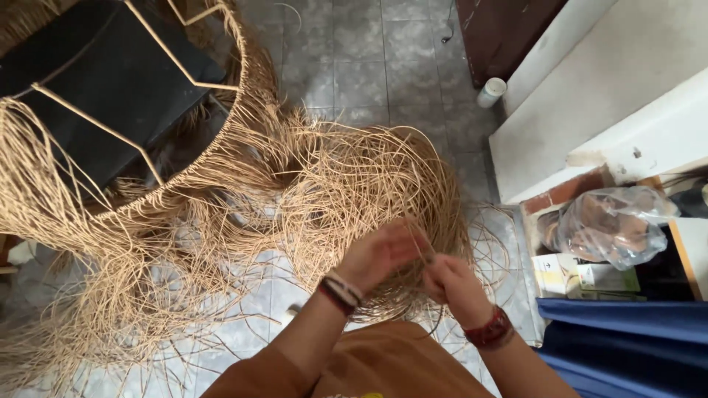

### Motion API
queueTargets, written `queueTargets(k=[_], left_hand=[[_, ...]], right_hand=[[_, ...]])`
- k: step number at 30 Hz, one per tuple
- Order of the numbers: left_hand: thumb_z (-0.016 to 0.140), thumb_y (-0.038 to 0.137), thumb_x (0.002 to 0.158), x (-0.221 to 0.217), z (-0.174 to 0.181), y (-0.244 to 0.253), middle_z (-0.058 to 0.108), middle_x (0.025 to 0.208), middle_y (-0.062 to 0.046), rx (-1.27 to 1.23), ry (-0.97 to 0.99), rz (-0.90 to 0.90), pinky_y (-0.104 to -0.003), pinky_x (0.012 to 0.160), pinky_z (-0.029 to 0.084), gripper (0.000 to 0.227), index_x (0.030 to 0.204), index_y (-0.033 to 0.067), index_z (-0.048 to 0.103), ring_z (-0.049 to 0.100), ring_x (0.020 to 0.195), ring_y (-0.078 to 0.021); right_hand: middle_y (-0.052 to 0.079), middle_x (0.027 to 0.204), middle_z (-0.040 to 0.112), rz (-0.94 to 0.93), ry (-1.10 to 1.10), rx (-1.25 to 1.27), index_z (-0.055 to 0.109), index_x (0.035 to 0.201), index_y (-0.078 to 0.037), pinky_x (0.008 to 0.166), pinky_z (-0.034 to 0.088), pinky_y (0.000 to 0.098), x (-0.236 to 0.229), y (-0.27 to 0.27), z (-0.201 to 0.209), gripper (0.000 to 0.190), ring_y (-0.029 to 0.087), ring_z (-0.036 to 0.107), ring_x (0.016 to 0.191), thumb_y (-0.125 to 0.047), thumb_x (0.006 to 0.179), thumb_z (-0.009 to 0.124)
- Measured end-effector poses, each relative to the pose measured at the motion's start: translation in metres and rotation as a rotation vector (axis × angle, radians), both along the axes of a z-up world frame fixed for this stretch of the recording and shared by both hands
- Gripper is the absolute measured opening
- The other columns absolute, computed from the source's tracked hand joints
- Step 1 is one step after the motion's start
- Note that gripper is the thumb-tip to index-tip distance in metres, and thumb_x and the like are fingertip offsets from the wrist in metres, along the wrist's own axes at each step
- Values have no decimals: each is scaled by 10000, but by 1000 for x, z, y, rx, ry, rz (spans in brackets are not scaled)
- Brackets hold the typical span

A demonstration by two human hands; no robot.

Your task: Weaving straw strands onto a metal frame to create a decorative lampshade

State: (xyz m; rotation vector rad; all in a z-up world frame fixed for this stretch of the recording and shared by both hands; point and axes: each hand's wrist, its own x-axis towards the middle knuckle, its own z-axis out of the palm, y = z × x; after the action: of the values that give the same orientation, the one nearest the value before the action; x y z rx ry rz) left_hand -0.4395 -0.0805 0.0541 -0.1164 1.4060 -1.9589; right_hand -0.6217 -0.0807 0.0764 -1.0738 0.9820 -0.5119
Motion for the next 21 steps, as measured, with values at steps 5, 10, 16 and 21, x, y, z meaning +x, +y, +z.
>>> queueTargets(k=[5,10,16,21], left_hand=[[417,328,1144,36,33,28,407,634,26,-275,-1362,271,-237,580,353,367,890,108,564,364,559,-117],[390,294,1079,19,29,60,542,840,29,-1233,-1927,-589,-313,666,418,283,1038,134,619,481,722,-138],[451,320,961,13,-23,53,702,1108,18,-2013,-1960,-1029,-384,908,480,294,1099,224,693,638,991,-199],[534,235,1008,22,15,10,579,1172,-209,-703,-1155,42,-422,1000,534,518,1456,-1,425,612,1025,-265]], right_hand=[[163,719,819,-144,3,-100,372,528,-117,402,386,309,-17,5,-29,550,156,598,451,-235,1060,442],[280,1264,669,-249,-114,239,589,1260,89,906,576,481,32,-35,4,493,399,678,1075,-298,1040,379],[-82,578,477,-110,-254,226,693,1175,-43,375,251,219,22,-71,-10,344,46,346,418,-295,1046,498],[-48,554,458,492,247,-20,692,840,-70,385,308,233,4,-31,-1,449,87,354,421,-311,1079,398]])
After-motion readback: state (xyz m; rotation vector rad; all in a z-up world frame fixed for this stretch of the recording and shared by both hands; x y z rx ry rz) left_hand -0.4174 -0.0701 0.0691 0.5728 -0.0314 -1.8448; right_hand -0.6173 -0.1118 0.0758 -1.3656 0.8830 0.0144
